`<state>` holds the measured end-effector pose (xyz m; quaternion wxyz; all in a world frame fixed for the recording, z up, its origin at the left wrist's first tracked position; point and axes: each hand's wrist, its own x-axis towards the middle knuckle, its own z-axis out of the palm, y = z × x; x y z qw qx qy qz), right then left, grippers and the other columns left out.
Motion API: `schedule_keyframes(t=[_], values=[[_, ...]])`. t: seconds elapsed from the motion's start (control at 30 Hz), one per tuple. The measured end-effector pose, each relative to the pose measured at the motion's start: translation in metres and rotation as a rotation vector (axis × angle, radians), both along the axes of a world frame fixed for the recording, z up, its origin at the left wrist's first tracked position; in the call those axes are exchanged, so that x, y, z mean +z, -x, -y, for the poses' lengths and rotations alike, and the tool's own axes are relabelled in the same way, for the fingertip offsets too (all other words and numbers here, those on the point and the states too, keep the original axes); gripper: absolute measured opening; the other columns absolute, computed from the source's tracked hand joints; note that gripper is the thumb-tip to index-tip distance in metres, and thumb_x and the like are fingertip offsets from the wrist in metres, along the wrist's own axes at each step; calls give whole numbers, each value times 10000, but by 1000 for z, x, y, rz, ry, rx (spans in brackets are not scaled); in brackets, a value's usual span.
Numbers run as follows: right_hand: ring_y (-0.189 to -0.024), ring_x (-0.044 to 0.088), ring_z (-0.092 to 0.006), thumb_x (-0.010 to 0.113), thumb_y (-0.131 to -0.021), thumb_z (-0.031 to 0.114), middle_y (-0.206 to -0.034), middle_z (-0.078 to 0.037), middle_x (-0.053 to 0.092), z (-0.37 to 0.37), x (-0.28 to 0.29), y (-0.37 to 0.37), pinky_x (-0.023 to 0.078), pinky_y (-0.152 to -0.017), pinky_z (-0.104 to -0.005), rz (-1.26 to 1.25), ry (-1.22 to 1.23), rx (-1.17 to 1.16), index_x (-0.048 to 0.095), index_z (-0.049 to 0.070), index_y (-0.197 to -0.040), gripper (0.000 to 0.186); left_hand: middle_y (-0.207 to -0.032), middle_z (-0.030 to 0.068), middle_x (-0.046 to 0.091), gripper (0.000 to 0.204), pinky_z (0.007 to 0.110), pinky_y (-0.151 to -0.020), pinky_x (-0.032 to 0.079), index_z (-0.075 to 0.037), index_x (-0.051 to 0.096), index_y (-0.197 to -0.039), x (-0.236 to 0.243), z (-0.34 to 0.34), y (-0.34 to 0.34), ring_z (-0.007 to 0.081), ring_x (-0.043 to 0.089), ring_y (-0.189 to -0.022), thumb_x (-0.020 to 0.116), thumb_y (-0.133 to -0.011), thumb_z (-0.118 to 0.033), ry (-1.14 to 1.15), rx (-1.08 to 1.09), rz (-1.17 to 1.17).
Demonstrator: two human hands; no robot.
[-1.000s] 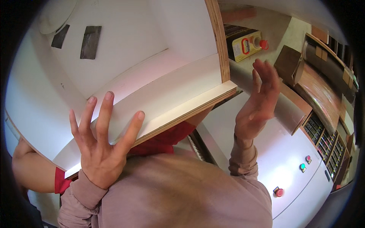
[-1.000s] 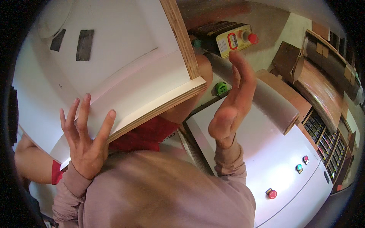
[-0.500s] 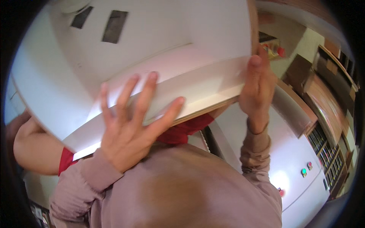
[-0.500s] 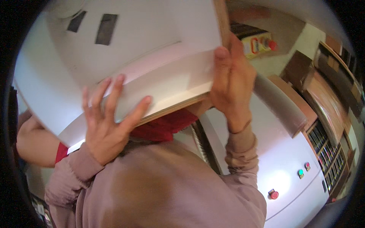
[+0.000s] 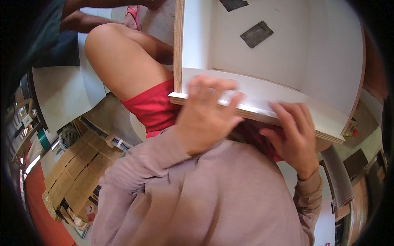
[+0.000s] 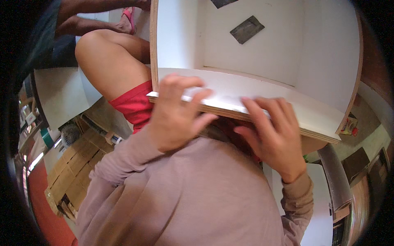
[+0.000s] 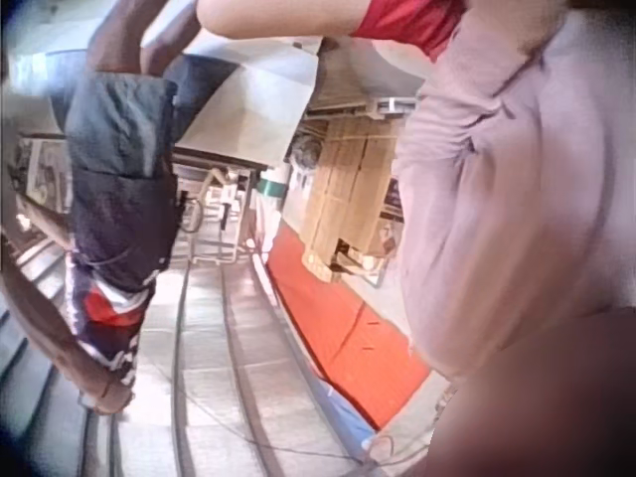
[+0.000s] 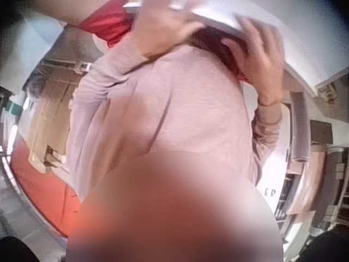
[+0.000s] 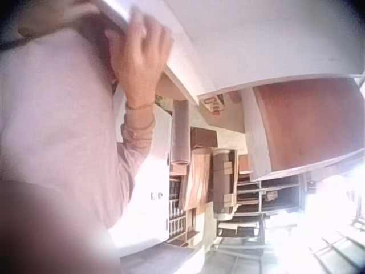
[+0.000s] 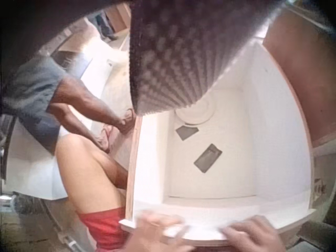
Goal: The person applies white edge banding to the edges of a wooden furniture piece. They peel the backing, align the strip, and press it along the edge, smoothing it with their fingers.
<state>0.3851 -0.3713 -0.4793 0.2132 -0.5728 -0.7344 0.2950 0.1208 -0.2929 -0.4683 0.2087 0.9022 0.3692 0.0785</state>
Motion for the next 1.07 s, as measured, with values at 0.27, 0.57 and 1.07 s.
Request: schedule_keyframes(t=[0.27,0.57,1.07], values=[[-786,515,-218,883,-826,156,-878,-13,595,-10,-14,57,460,-677,-363,35,-295,-91,813,123,-1141,325,-1033,105,748,349,409,-847,581,-63,796,-1056,-4,-22,95,292,719,-980,967,-766,-155,176,251,151],[-856,559,-229,844,-812,177,-933,-46,593,-11,-14,54,488,-719,-366,33,-255,-43,788,103,-1157,357,-984,87,712,306,462,-907,551,-65,779,-1065,4,-22,86,328,671,-963,912,-804,-156,46,136,-22],[-890,606,-280,684,-825,189,-991,-96,635,-21,-32,114,527,-754,-424,-92,-372,-125,704,50,-1016,237,-1128,147,756,335,435,-868,588,-11,765,-1211,-1,-11,61,334,715,-983,748,-884,60,-90,-67,43]])
